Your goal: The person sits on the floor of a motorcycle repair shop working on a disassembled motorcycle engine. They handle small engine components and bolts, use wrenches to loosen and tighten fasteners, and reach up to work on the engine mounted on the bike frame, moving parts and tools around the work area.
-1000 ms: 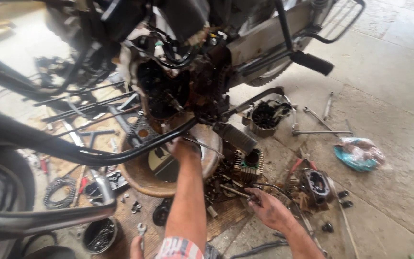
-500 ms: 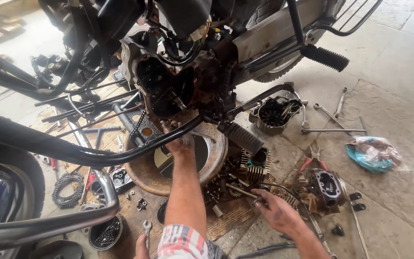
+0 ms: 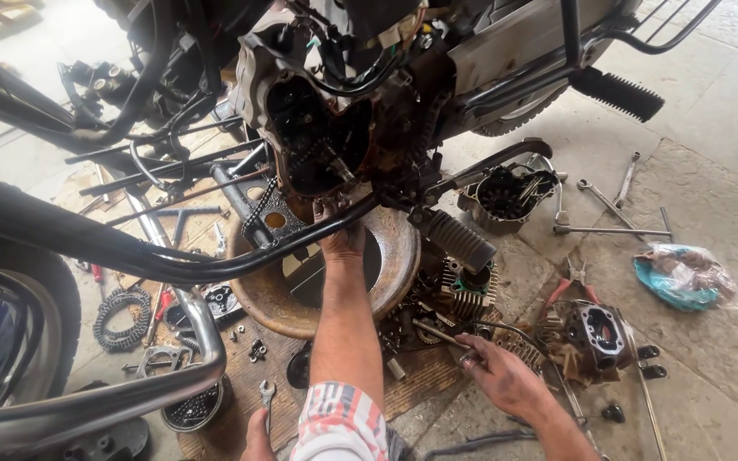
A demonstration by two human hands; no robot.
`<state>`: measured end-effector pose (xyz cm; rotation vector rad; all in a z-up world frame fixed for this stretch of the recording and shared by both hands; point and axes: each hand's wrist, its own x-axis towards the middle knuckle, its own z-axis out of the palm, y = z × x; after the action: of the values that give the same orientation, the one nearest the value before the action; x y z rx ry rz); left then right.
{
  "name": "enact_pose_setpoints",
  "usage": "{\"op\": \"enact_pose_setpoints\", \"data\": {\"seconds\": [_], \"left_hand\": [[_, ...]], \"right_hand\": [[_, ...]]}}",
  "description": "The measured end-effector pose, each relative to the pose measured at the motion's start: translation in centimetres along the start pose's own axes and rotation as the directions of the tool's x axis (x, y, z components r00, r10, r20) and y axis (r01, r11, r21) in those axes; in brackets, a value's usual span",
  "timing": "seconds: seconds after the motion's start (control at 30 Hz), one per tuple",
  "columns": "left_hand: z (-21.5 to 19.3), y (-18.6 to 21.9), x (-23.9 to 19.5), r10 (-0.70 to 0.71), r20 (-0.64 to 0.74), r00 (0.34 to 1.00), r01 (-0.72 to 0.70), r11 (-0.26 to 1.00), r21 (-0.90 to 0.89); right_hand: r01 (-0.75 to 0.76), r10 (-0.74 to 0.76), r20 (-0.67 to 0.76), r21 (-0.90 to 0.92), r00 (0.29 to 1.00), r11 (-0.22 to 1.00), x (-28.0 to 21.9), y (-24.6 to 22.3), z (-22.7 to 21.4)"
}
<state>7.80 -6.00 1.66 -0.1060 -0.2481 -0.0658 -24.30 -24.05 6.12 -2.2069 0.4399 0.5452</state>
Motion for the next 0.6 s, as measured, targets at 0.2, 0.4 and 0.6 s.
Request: {"op": "enact_pose_setpoints", "data": {"seconds": [0.2,0.4,0.6], "left_hand": [[-4.1,1.7,0.7,0.036,-0.044,0.998,-0.026,0.976,0.215],[-0.9,3.8,-0.2,-0.119,-0.232,0.965,0.189,0.933,0.306],[-2.5,4.7,-0.7,-0.241,-0.19,0.952,0.299,0.869,0.394]], "right_hand": [[-0.011,0.011,0.026,0.014,1.0,1.0,-0.2,-0.8,0.1],[0.036,-0.037,0.012,0.052,0.999,0.998,-0.1,-0.3,0.4],[0.101,-0.099,-0.019,0.066,0.995,0.993,0.0,0.5,0.3]]}}
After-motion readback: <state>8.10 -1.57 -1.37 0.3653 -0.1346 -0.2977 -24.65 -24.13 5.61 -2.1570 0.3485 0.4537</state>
